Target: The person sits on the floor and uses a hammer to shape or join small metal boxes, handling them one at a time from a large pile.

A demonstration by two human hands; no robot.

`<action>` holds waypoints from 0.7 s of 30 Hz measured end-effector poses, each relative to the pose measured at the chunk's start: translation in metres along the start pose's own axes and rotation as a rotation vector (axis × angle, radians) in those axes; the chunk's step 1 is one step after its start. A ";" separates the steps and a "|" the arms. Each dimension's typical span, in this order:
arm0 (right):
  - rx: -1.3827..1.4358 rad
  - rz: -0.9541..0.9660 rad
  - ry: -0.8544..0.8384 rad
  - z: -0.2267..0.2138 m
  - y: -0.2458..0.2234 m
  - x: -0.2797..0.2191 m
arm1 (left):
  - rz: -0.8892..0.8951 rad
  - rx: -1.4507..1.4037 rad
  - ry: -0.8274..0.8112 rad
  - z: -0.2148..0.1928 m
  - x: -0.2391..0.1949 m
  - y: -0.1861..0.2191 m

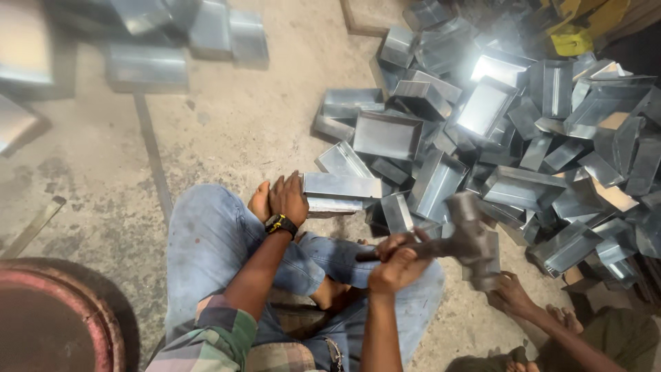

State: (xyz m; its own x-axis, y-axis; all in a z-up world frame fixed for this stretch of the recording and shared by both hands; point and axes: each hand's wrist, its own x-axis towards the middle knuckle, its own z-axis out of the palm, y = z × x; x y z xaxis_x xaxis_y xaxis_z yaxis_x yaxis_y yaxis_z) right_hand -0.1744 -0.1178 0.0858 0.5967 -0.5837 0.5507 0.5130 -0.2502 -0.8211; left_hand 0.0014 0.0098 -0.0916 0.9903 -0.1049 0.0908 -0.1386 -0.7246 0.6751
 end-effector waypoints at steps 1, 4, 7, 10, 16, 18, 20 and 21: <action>-0.076 -0.010 0.017 0.006 0.018 -0.006 | -0.002 -0.001 0.002 0.002 -0.001 0.000; -0.721 0.026 -0.211 0.003 0.045 -0.009 | -0.011 0.038 0.020 0.009 -0.001 -0.003; -0.787 0.102 -0.221 0.000 0.038 -0.007 | 0.025 0.006 0.142 0.017 -0.002 -0.003; -0.290 0.236 -0.077 0.017 0.017 -0.012 | 0.064 0.069 0.108 0.019 -0.006 -0.002; -0.676 0.406 -0.369 0.049 0.015 -0.022 | -0.034 0.037 -0.016 0.005 -0.007 0.009; -0.709 0.400 -0.422 0.050 0.017 -0.029 | -0.018 0.023 -0.016 -0.001 -0.007 0.009; -0.513 0.250 -0.319 0.050 0.021 -0.031 | -0.017 0.003 -0.020 -0.003 -0.003 0.009; -0.509 0.270 -0.294 0.050 0.023 -0.031 | -0.025 -0.011 -0.023 -0.001 -0.001 0.008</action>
State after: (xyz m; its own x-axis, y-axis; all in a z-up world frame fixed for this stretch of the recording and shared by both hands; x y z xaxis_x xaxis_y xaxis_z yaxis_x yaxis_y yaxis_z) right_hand -0.1498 -0.0670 0.0575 0.8450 -0.4592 0.2740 0.0080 -0.5015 -0.8651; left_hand -0.0006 0.0051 -0.0853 0.9931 -0.1025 0.0575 -0.1140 -0.7197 0.6848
